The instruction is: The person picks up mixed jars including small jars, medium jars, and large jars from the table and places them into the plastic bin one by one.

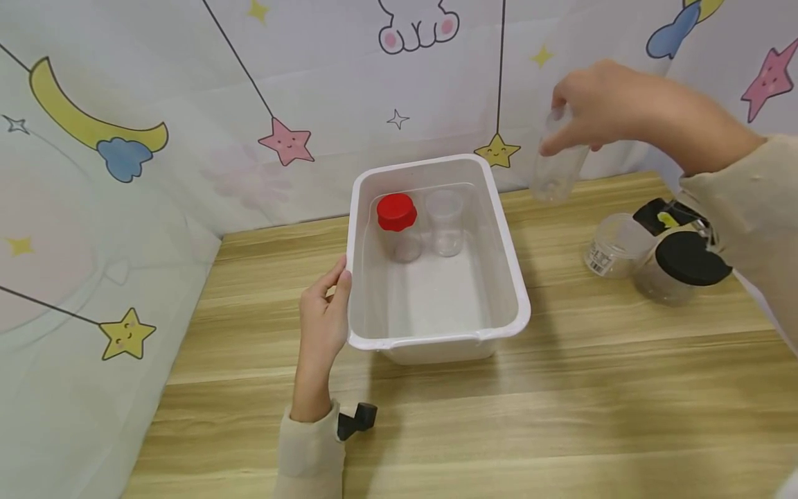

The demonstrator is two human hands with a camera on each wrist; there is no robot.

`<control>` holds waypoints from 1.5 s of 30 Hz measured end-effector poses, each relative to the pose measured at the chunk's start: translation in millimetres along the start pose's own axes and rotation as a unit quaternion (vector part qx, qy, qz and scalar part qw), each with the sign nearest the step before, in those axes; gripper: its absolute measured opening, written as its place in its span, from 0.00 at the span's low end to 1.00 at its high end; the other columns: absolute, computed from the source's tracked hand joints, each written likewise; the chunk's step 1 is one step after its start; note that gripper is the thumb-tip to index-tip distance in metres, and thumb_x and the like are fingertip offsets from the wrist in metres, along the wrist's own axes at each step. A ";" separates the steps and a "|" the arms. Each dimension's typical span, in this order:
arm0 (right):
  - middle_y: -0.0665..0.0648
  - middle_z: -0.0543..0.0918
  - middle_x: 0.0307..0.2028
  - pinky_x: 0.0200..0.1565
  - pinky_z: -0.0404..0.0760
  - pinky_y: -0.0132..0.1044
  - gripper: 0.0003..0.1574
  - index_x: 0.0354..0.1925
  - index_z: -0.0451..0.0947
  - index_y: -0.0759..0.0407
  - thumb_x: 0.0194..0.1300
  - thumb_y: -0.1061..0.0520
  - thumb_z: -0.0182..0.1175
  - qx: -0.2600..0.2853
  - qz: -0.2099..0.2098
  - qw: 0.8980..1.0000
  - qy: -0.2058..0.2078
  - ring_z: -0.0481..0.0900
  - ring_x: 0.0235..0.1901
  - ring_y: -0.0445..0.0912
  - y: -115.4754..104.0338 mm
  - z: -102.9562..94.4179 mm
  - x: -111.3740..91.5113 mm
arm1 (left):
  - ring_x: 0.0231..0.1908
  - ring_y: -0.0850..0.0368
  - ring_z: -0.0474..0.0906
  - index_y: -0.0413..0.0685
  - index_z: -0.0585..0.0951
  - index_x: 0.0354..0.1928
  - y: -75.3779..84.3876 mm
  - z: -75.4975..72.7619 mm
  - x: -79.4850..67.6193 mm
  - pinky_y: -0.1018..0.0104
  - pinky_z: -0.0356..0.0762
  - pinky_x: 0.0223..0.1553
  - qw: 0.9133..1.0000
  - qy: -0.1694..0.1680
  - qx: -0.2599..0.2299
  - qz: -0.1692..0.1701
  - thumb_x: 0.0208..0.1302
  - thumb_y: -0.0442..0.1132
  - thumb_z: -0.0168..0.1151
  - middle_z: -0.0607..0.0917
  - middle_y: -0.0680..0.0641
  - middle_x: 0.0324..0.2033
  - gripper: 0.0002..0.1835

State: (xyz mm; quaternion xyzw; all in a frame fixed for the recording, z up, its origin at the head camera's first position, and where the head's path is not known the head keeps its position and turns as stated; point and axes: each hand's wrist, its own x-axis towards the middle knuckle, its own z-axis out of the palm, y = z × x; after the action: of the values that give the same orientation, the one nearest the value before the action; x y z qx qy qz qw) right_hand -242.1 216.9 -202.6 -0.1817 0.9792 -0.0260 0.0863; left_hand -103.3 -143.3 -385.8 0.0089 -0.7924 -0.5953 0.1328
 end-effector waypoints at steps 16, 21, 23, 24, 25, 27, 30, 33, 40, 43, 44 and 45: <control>0.73 0.80 0.36 0.26 0.77 0.42 0.41 0.57 0.65 0.79 0.66 0.47 0.66 -0.003 -0.019 1.000 -0.007 0.81 0.27 0.52 -17.9 -7.1 2.5 | 0.38 0.39 0.87 0.38 0.74 0.67 0.7 0.1 -0.1 0.51 0.86 0.36 1.000 0.004 0.000 0.001 0.76 0.38 0.54 0.81 0.38 0.48 0.22; 0.73 0.80 0.36 0.25 0.76 0.41 0.40 0.57 0.65 0.79 0.66 0.47 0.66 0.000 -0.028 1.000 -0.003 0.81 0.26 0.52 -20.9 -6.9 4.4 | 0.39 0.38 0.86 0.39 0.73 0.67 1.3 0.3 -0.5 0.51 0.86 0.37 1.000 0.002 -0.002 -0.002 0.76 0.39 0.54 0.81 0.38 0.49 0.22; 0.75 0.79 0.37 0.25 0.77 0.41 0.39 0.56 0.66 0.78 0.66 0.47 0.66 0.001 -0.030 1.000 0.001 0.81 0.27 0.52 -21.9 -5.9 5.0 | 0.39 0.38 0.86 0.39 0.73 0.67 1.5 0.6 -0.4 0.51 0.86 0.37 1.000 0.001 -0.002 -0.003 0.76 0.39 0.54 0.81 0.38 0.49 0.22; 0.75 0.79 0.38 0.25 0.78 0.41 0.39 0.56 0.66 0.78 0.66 0.47 0.66 0.001 -0.032 0.999 0.003 0.81 0.26 0.52 -22.3 -5.6 5.2 | 0.39 0.38 0.86 0.39 0.73 0.67 1.5 0.8 -0.2 0.51 0.86 0.37 1.000 0.001 -0.002 -0.002 0.76 0.39 0.54 0.81 0.38 0.49 0.22; 0.75 0.79 0.38 0.26 0.78 0.42 0.39 0.56 0.66 0.78 0.65 0.48 0.67 0.001 -0.033 0.999 0.005 0.81 0.26 0.52 -22.7 -5.1 5.4 | 0.39 0.38 0.86 0.39 0.73 0.67 1.4 1.0 -0.1 0.51 0.86 0.37 1.000 0.001 -0.002 -0.003 0.76 0.39 0.54 0.81 0.38 0.49 0.22; 0.75 0.79 0.37 0.26 0.79 0.42 0.39 0.56 0.66 0.78 0.65 0.48 0.67 0.001 -0.035 0.999 0.007 0.81 0.26 0.52 -23.7 -4.6 5.8 | 0.40 0.37 0.86 0.38 0.73 0.67 1.4 1.5 0.0 0.51 0.86 0.37 1.000 0.000 -0.005 -0.001 0.76 0.38 0.54 0.81 0.37 0.49 0.22; 0.73 0.80 0.36 0.26 0.79 0.43 0.39 0.56 0.67 0.78 0.65 0.48 0.67 0.002 -0.037 0.999 0.008 0.80 0.26 0.52 -25.6 -4.1 6.1 | 0.40 0.37 0.86 0.38 0.73 0.67 1.4 2.1 -0.3 0.51 0.86 0.37 1.000 -0.002 -0.008 -0.002 0.76 0.38 0.54 0.81 0.37 0.49 0.22; 0.72 0.80 0.35 0.26 0.79 0.42 0.39 0.56 0.67 0.78 0.65 0.48 0.67 0.003 -0.040 0.999 0.010 0.80 0.26 0.52 -27.5 -4.5 6.2 | 0.41 0.37 0.86 0.38 0.73 0.67 1.1 2.8 -0.3 0.51 0.86 0.38 1.000 -0.004 -0.009 -0.003 0.76 0.38 0.54 0.81 0.37 0.49 0.22; 0.73 0.80 0.37 0.27 0.80 0.44 0.39 0.58 0.66 0.78 0.66 0.47 0.67 0.006 -0.043 0.999 0.011 0.80 0.27 0.52 -32.6 -5.7 6.5 | 0.39 0.38 0.86 0.39 0.73 0.67 0.0 2.8 0.3 0.51 0.86 0.37 1.000 -0.004 -0.004 0.001 0.76 0.39 0.54 0.82 0.38 0.49 0.22; 0.72 0.80 0.37 0.27 0.80 0.43 0.39 0.58 0.66 0.77 0.66 0.47 0.66 0.008 -0.043 0.999 0.011 0.80 0.27 0.53 -35.6 -5.4 7.5 | 0.39 0.39 0.86 0.39 0.73 0.67 -0.4 1.9 0.1 0.51 0.86 0.37 1.000 -0.003 -0.002 0.001 0.76 0.39 0.54 0.82 0.38 0.49 0.22; 0.72 0.80 0.37 0.26 0.79 0.42 0.39 0.58 0.66 0.77 0.66 0.47 0.66 0.008 -0.043 0.999 0.010 0.80 0.27 0.53 -36.6 -5.5 8.0 | 0.39 0.39 0.86 0.39 0.73 0.67 -0.4 1.6 0.0 0.50 0.86 0.37 1.000 -0.003 -0.001 0.001 0.76 0.39 0.54 0.82 0.37 0.49 0.22; 0.72 0.80 0.37 0.26 0.79 0.42 0.39 0.58 0.67 0.76 0.66 0.46 0.66 0.008 -0.044 0.999 0.009 0.80 0.28 0.53 -37.7 -5.4 8.5 | 0.39 0.39 0.86 0.39 0.73 0.67 -0.2 1.2 -0.2 0.50 0.86 0.37 1.000 -0.003 -0.001 0.000 0.76 0.39 0.54 0.82 0.38 0.48 0.22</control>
State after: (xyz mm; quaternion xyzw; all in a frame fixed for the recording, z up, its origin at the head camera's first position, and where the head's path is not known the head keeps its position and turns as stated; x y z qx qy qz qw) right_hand -237.6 178.7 -195.5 -0.2236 0.9708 -0.0392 0.0779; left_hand -103.4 -142.2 -386.4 0.0074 -0.7923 -0.5961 0.1303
